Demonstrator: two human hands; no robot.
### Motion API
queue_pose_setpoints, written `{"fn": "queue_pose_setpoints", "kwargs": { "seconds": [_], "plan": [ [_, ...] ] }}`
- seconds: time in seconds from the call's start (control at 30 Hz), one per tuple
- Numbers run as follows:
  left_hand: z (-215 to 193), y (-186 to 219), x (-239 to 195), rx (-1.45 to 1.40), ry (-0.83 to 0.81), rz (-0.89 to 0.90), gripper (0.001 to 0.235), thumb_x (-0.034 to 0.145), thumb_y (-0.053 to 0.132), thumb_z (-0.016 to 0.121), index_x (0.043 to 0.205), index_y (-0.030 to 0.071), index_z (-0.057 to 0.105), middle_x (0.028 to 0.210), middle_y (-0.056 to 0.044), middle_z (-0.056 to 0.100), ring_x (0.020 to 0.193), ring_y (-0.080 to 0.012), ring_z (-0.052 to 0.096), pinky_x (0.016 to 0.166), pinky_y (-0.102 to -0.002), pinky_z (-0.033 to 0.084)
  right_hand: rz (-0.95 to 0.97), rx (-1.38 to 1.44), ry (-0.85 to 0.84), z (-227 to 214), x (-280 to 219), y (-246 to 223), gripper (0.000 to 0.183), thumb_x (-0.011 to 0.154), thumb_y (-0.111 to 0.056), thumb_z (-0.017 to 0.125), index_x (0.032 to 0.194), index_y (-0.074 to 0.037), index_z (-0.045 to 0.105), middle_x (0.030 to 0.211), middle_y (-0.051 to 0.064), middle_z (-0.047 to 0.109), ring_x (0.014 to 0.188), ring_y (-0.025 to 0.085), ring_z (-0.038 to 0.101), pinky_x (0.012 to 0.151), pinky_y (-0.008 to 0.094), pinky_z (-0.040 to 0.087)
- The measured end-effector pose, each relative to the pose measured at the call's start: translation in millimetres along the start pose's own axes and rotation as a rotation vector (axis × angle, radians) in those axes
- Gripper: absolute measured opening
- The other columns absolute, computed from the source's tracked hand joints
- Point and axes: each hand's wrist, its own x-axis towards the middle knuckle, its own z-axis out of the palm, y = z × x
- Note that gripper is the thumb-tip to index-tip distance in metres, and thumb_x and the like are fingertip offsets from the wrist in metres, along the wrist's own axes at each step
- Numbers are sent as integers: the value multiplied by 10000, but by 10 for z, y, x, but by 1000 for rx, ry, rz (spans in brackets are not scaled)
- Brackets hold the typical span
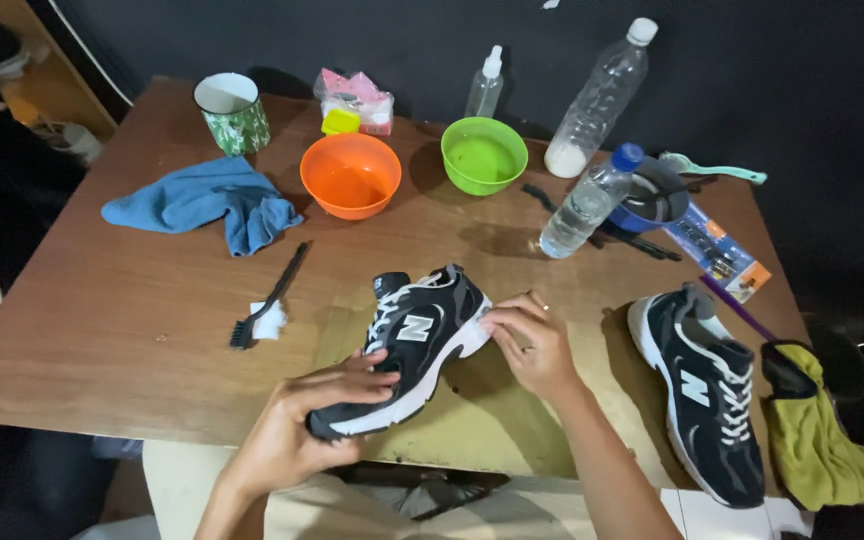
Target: The person unties the laces of a black and white sneaker, then uses a wet tissue to wipe the upper, midsole, and outsole. They rotate the shoe to access different sides and continue wiping until the end of the clip.
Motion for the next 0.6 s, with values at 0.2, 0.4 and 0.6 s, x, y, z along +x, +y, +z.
{"fn": "queue_pose_setpoints", "kwargs": {
  "seconds": [0.2, 0.4, 0.6],
  "plan": [
    [-9, -53, -17, 45, -21, 7, 383, 785, 175, 841, 1156, 116, 765, 1294, -109, 748, 1346, -373, 633, 1185, -567, 453, 41, -22, -51, -59, 68, 142, 88, 952, -47, 713, 1039, -58, 722, 945, 75, 709, 818, 192, 604, 794, 323, 399],
    [13, 35, 19, 17, -68, 47, 358, 885, 223, 798, 1214, 105, 718, 1312, -133, 739, 1372, -407, 606, 1204, -592, 408, -33, -76, -78, -45, -43, 252, 165, 921, 44, 691, 995, -103, 701, 906, 19, 670, 822, 150, 568, 749, 282, 438],
    [-7, 53, 79, 34, -111, 38, 424, 952, 416, 687, 1237, 104, 723, 1331, -140, 730, 1381, -394, 597, 1192, -603, 402, -123, 4, -60, 24, -28, 74, 191, 894, 82, 714, 1027, -55, 713, 964, 86, 668, 790, 174, 569, 708, 284, 429]
  ]
}}
